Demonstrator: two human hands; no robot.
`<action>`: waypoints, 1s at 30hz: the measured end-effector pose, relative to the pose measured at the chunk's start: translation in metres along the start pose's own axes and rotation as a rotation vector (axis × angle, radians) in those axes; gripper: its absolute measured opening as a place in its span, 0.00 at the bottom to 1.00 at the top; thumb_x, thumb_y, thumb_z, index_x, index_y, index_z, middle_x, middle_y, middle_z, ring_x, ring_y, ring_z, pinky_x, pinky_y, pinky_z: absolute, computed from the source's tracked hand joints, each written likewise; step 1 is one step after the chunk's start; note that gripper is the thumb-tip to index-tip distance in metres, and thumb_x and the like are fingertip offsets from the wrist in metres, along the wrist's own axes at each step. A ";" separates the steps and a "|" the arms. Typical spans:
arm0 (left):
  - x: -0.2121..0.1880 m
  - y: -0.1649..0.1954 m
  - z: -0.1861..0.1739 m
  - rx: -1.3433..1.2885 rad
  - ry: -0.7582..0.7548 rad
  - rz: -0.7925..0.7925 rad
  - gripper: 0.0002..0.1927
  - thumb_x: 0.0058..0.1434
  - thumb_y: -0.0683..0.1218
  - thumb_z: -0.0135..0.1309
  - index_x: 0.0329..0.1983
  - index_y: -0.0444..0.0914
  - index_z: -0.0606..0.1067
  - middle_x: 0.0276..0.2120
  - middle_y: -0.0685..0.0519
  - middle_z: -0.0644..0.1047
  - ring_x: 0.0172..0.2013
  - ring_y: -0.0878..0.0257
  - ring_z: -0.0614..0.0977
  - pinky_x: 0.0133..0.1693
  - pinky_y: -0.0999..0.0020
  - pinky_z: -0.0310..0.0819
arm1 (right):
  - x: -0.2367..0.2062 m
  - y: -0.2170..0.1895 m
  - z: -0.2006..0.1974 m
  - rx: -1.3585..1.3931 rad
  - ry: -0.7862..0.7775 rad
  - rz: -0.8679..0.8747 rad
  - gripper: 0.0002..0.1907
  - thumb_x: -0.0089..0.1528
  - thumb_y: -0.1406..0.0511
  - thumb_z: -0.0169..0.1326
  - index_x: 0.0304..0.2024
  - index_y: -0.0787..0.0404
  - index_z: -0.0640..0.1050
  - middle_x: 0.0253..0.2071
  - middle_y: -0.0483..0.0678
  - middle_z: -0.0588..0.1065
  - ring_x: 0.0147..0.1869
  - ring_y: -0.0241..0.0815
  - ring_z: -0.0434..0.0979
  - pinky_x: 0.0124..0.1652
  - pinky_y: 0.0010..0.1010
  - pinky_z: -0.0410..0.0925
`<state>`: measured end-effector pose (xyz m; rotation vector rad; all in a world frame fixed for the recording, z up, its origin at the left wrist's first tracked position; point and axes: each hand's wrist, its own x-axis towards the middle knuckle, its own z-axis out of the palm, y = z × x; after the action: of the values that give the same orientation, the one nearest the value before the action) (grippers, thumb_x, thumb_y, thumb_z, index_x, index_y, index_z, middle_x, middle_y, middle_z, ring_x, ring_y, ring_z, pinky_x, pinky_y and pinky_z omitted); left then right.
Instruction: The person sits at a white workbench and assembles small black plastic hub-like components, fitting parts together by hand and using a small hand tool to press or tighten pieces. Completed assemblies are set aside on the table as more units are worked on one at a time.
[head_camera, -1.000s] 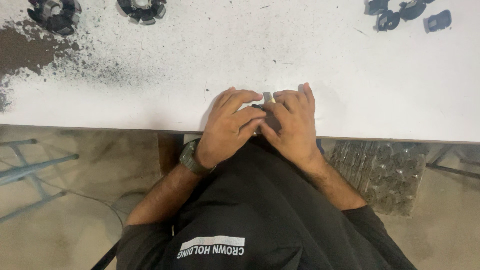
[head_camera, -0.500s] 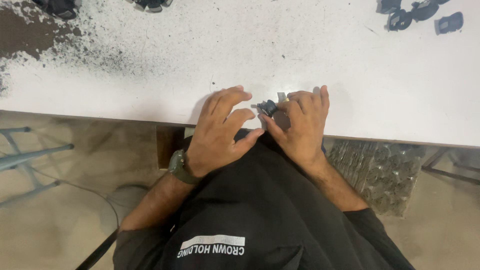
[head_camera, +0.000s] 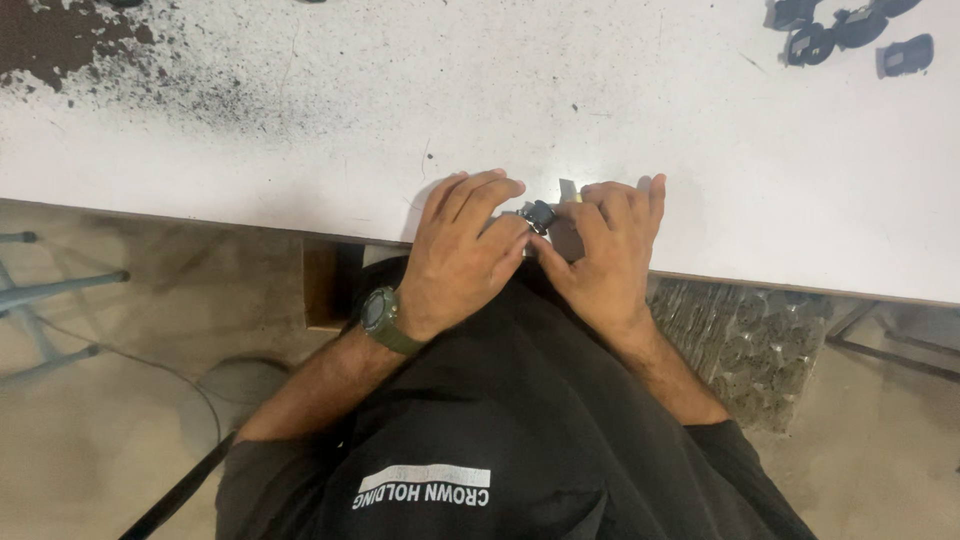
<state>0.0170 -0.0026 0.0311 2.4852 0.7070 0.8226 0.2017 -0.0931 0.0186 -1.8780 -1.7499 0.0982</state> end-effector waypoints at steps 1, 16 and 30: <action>-0.001 0.000 0.000 -0.005 0.001 -0.020 0.08 0.61 0.43 0.64 0.42 0.39 0.78 0.57 0.50 0.73 0.64 0.53 0.72 0.67 0.48 0.61 | -0.002 0.001 0.000 0.037 0.050 -0.017 0.22 0.54 0.62 0.72 0.47 0.61 0.79 0.48 0.52 0.69 0.60 0.55 0.68 0.71 0.70 0.44; -0.012 -0.002 0.009 -0.081 0.119 -0.068 0.09 0.61 0.41 0.65 0.43 0.41 0.78 0.57 0.54 0.74 0.62 0.56 0.73 0.71 0.45 0.55 | -0.022 0.002 0.015 0.227 0.180 -0.176 0.18 0.57 0.76 0.64 0.46 0.60 0.74 0.42 0.51 0.77 0.59 0.52 0.77 0.75 0.63 0.48; -0.010 -0.003 0.011 0.052 0.107 0.102 0.06 0.61 0.42 0.66 0.40 0.41 0.81 0.59 0.52 0.73 0.65 0.55 0.71 0.72 0.45 0.52 | -0.018 0.001 0.014 0.272 0.159 -0.198 0.19 0.56 0.79 0.63 0.46 0.60 0.74 0.38 0.49 0.75 0.57 0.54 0.77 0.74 0.65 0.51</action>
<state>0.0161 -0.0093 0.0173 2.5573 0.6491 0.9921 0.1946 -0.1046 0.0007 -1.4728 -1.7081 0.1024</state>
